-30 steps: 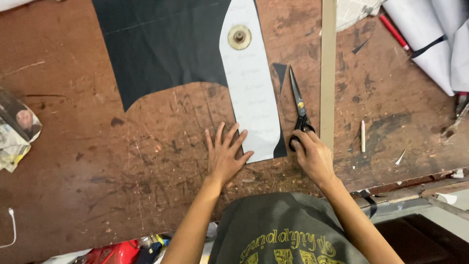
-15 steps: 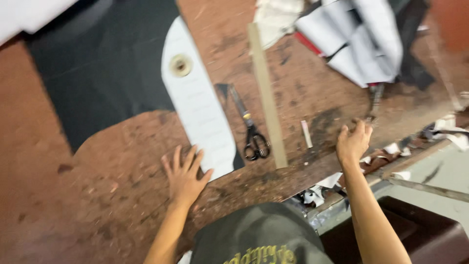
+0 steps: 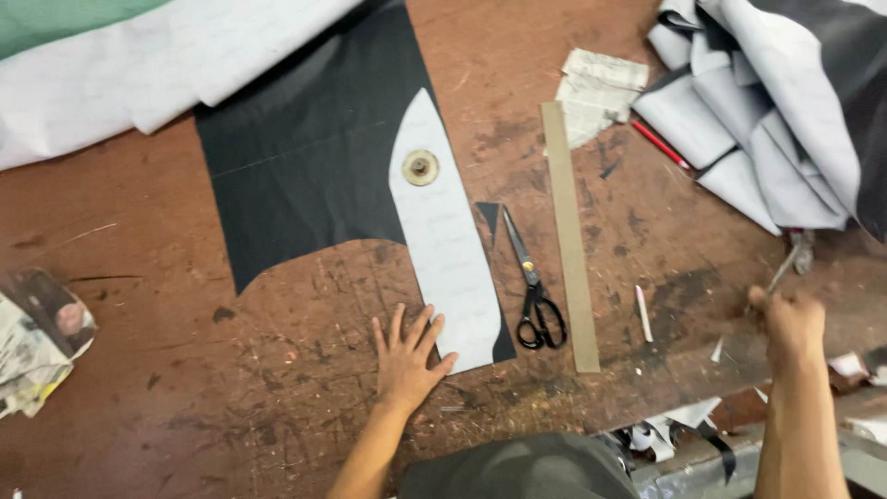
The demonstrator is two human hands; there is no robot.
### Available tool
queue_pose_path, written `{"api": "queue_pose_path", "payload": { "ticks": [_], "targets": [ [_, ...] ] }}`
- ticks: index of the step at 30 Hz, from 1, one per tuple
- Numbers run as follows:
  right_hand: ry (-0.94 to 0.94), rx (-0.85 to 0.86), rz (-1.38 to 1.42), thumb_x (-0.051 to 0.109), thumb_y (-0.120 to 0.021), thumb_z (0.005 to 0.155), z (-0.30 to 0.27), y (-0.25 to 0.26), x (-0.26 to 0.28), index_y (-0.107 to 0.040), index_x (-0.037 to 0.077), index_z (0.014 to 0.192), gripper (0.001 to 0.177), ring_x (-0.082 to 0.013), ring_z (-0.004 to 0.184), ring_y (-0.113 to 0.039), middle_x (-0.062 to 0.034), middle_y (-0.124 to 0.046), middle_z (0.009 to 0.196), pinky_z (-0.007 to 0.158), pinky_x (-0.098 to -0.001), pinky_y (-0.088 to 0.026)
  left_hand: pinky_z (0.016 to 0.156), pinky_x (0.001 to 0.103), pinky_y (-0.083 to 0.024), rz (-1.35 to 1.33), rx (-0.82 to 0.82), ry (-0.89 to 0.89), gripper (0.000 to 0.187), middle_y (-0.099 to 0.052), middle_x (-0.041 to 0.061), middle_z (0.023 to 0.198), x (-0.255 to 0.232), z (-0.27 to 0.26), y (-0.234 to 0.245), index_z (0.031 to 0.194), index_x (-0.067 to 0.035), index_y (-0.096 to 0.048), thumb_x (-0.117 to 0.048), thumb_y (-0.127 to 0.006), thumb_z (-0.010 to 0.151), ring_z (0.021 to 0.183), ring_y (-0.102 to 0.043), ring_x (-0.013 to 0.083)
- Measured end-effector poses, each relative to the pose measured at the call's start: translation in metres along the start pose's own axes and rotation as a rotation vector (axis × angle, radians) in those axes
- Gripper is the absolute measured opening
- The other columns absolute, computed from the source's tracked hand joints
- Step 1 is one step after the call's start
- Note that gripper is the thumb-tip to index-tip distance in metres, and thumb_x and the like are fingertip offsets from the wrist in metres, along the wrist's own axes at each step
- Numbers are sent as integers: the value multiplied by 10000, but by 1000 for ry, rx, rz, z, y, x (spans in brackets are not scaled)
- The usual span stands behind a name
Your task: The person marks lines on a piece of black material using a ruler and a white marking tool, then uses shears to cut out a pattern, using a template weighted down by a wrench and another object to guide the final shape.
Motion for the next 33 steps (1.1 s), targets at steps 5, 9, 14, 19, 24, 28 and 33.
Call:
{"api": "queue_pose_path", "payload": {
  "ticks": [5,9,14,19,24,28,33],
  "targets": [
    [107,108,-263,161,-743,940,-142,-86,35,-698,-21,1018,203,-236,701,-603,-162,-692,853,610,-396,-482,1200,692,33,-41,29,22,717,-353,-53,1619,-2,-2,3,1492,-282,-489,-697,-541,909,1531,-153,340],
    [231,360,-388,299,-750,856,-236,-207,95,-690,-22,1054,381,-295,856,-691,-196,-731,943,776,-425,-538,1215,690,30,-67,21,18,723,-325,-46,1645,5,0,0,1530,-291,-458,-686,-535,929,1548,-135,350],
    [604,484,-384,246,-661,955,-288,-317,163,-602,-20,947,272,-361,774,-685,-184,-656,897,697,-452,-528,1199,704,37,-24,124,34,790,-256,-51,1667,-1,-5,-3,1578,-330,-356,-754,-432,915,1549,-92,349],
    [732,424,-483,162,-690,949,-293,-342,167,-628,-23,1008,203,-395,789,-650,-216,-575,1065,648,-481,-548,1209,709,54,65,106,14,789,-230,-64,1688,4,3,0,1594,-345,-329,-780,-351,936,1567,-65,348],
    [482,309,-540,60,-660,948,-269,-284,134,-582,-55,1269,350,-346,868,-595,-276,-440,1229,613,-429,-589,1201,680,58,-67,158,38,716,-192,-67,1678,6,-8,-23,1562,-361,-327,-729,-373,949,1559,-78,323],
    [628,178,-920,243,-738,941,-260,-252,132,-577,-78,1234,464,-403,1008,-523,-276,-449,1177,783,-499,-506,1315,630,12,-325,-28,111,603,-245,-8,1734,18,-12,-20,1596,-325,-394,-583,-462,1056,1622,-192,234],
    [661,109,-991,240,-705,899,-269,-242,116,-601,-39,1199,422,-420,1028,-518,-251,-497,1117,815,-544,-457,1287,604,-78,-431,-133,95,528,-424,23,1622,20,-10,-4,1458,-262,-557,-510,-596,993,1525,-323,254]
  ]
}}
Point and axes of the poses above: each hand's wrist, its own z-axis towards the middle knuckle, its own y-axis out of the back of the hand, x = y × z, the point moved 5 cm from there along z, towards the middle knuckle
